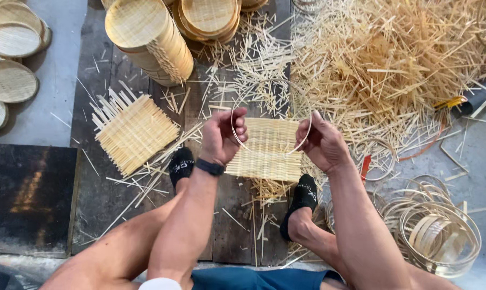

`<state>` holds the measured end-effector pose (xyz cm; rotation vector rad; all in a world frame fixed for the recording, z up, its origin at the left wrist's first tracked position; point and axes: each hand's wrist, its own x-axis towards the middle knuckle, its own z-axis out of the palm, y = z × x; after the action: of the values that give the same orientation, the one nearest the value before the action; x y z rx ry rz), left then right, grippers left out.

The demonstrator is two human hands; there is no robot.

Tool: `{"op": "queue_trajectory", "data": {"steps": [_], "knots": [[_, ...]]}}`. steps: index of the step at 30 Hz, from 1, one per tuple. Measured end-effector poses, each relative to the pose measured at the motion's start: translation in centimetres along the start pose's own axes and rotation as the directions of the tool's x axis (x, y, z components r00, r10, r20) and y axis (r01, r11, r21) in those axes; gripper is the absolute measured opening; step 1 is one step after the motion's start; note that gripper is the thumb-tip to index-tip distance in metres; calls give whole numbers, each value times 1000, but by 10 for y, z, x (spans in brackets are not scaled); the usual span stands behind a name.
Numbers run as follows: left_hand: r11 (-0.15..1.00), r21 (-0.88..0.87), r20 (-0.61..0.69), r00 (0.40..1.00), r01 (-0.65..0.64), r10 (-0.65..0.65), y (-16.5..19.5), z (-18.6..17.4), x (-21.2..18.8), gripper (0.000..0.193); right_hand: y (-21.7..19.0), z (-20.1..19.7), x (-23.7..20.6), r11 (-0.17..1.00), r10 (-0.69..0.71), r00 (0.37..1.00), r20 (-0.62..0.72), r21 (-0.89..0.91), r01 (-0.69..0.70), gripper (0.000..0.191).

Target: The person sits on the floor assembling woven bamboo steamer baskets. They trim bamboo strips with shears, bend and fit thin bamboo rim rings around a woven mat, press the mat over a round wooden mold, and tuck the strips to secure the rim, working on one basket at a time.

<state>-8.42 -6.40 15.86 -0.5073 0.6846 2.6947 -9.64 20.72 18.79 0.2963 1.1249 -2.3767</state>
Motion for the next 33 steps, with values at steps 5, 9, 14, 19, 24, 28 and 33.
{"op": "queue_trajectory", "data": {"steps": [5,9,14,19,24,28,33], "knots": [[904,379,-40,979,198,-198,8,21,2,33,11,-9,6,998,62,989,132,-13,-61,37],[859,439,-121,965,263,-233,-2,20,1,31,12,-7,8,971,228,972,48,-79,-224,43],[852,394,-233,935,343,-269,-14,-4,1,35,19,-13,9,975,174,983,-61,-129,-181,47],[966,161,-198,965,202,-169,-24,-17,9,35,26,-13,14,967,217,976,-6,-133,-216,44],[982,142,-240,967,121,-84,-22,-27,8,32,40,-17,9,991,129,989,-72,31,-127,43],[986,83,-192,973,144,-126,-27,-36,11,32,54,-32,11,993,86,996,-25,87,-83,42],[972,122,-118,976,199,-184,-27,-47,16,32,58,-47,13,990,100,995,13,95,-101,42]]}}
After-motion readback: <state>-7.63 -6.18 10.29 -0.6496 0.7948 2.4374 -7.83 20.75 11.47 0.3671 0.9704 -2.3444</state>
